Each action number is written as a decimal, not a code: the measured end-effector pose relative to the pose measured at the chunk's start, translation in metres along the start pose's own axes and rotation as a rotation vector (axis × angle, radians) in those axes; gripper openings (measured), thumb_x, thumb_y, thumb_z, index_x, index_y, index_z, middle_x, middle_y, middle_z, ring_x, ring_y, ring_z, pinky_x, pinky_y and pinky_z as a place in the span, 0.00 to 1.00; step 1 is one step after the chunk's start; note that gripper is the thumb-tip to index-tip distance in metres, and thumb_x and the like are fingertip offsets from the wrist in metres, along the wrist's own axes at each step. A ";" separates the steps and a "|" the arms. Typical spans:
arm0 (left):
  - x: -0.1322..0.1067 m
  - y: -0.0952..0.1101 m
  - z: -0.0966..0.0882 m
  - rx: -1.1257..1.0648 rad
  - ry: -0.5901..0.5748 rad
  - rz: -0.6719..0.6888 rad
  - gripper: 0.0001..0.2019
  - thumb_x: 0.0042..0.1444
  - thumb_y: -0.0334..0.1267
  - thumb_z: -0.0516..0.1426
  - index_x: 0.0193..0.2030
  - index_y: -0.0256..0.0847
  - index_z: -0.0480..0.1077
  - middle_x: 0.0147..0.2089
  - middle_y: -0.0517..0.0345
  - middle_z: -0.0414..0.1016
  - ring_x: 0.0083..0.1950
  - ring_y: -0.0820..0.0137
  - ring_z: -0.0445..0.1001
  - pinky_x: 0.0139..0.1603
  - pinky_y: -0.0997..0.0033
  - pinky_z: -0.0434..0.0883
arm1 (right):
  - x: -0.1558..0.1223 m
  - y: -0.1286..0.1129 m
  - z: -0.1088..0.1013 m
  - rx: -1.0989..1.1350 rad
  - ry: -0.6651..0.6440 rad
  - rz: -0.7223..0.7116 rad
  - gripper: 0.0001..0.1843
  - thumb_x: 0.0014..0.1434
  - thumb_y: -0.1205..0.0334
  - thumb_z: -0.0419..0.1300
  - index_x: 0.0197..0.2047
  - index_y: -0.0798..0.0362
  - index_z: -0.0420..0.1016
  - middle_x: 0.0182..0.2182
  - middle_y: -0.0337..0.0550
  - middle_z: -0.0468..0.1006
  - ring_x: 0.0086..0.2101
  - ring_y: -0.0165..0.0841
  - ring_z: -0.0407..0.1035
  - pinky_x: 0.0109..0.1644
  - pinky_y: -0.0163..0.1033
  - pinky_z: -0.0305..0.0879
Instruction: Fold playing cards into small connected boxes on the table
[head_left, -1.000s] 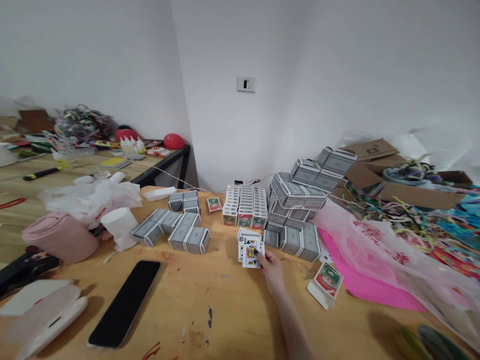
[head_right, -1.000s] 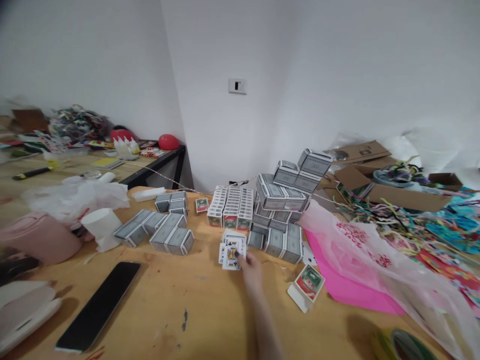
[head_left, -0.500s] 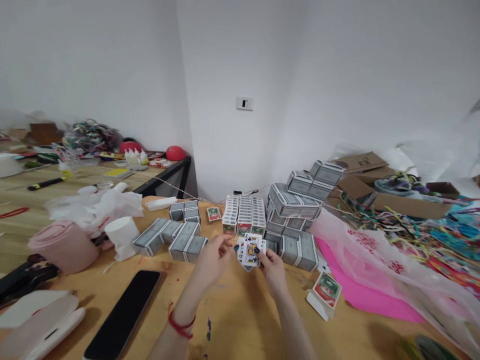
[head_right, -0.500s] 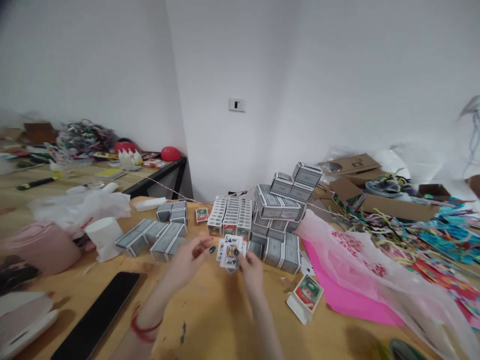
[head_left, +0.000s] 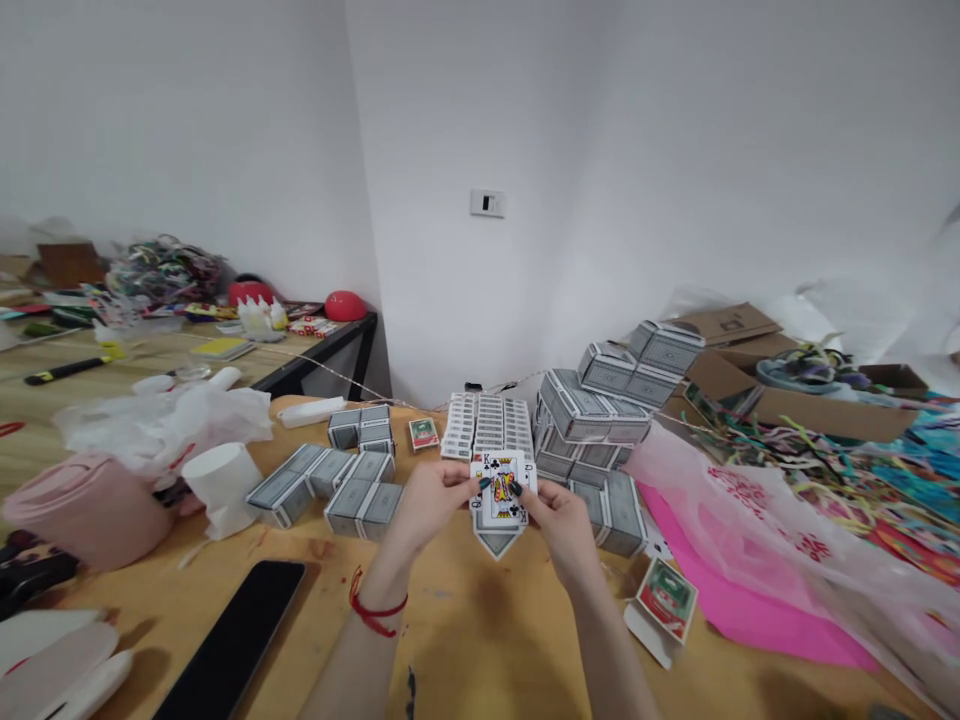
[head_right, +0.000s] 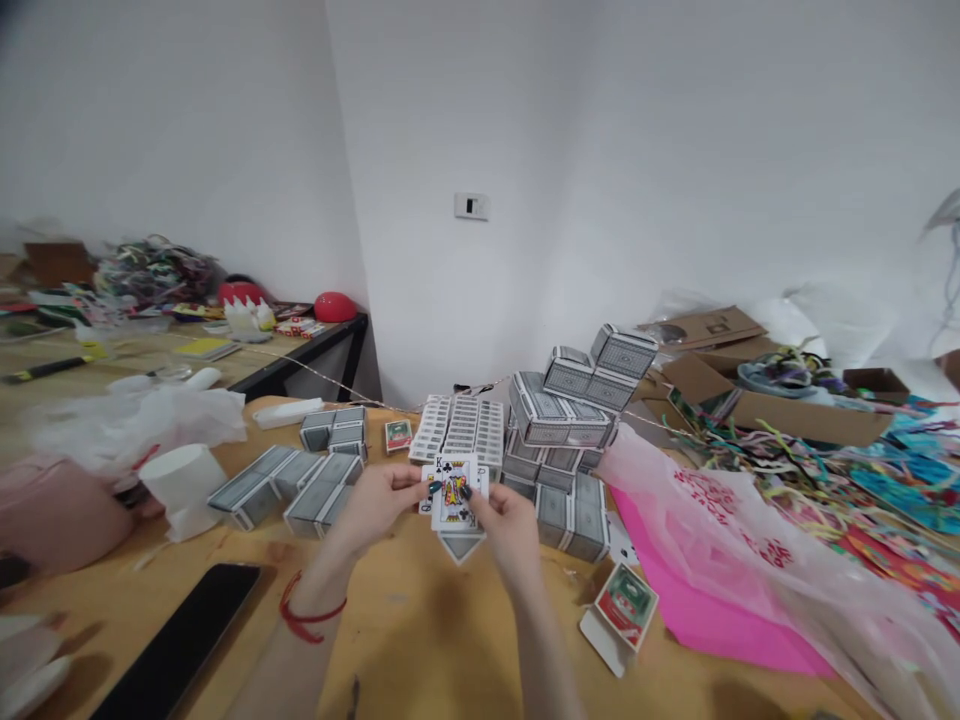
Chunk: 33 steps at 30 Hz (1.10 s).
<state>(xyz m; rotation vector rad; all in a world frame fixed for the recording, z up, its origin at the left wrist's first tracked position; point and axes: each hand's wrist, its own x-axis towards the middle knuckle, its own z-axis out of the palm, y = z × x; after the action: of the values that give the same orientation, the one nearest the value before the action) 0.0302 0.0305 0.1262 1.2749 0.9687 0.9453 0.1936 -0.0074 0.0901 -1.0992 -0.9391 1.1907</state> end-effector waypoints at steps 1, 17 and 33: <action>-0.001 0.000 0.000 -0.005 -0.004 0.001 0.10 0.41 0.37 0.62 0.30 0.34 0.75 0.28 0.55 0.78 0.30 0.70 0.75 0.34 0.72 0.71 | -0.001 -0.001 0.001 0.015 -0.008 0.006 0.18 0.42 0.50 0.66 0.33 0.55 0.77 0.27 0.43 0.80 0.28 0.38 0.73 0.34 0.40 0.68; -0.008 0.004 -0.002 -0.068 -0.012 -0.007 0.11 0.43 0.37 0.62 0.35 0.37 0.76 0.32 0.57 0.79 0.31 0.71 0.76 0.34 0.73 0.73 | -0.009 -0.006 0.007 0.094 -0.018 0.019 0.18 0.42 0.53 0.67 0.35 0.55 0.77 0.30 0.44 0.80 0.30 0.38 0.73 0.35 0.41 0.68; -0.011 0.009 -0.002 -0.032 -0.027 -0.021 0.11 0.45 0.39 0.60 0.36 0.37 0.76 0.33 0.56 0.79 0.34 0.68 0.76 0.39 0.68 0.73 | -0.011 -0.011 0.009 0.106 -0.082 0.024 0.20 0.43 0.52 0.66 0.38 0.54 0.76 0.32 0.44 0.80 0.32 0.38 0.73 0.39 0.42 0.68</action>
<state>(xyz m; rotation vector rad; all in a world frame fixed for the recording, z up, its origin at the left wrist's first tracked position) 0.0247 0.0210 0.1353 1.2461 0.9411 0.9222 0.1863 -0.0173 0.1032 -0.9863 -0.9166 1.2988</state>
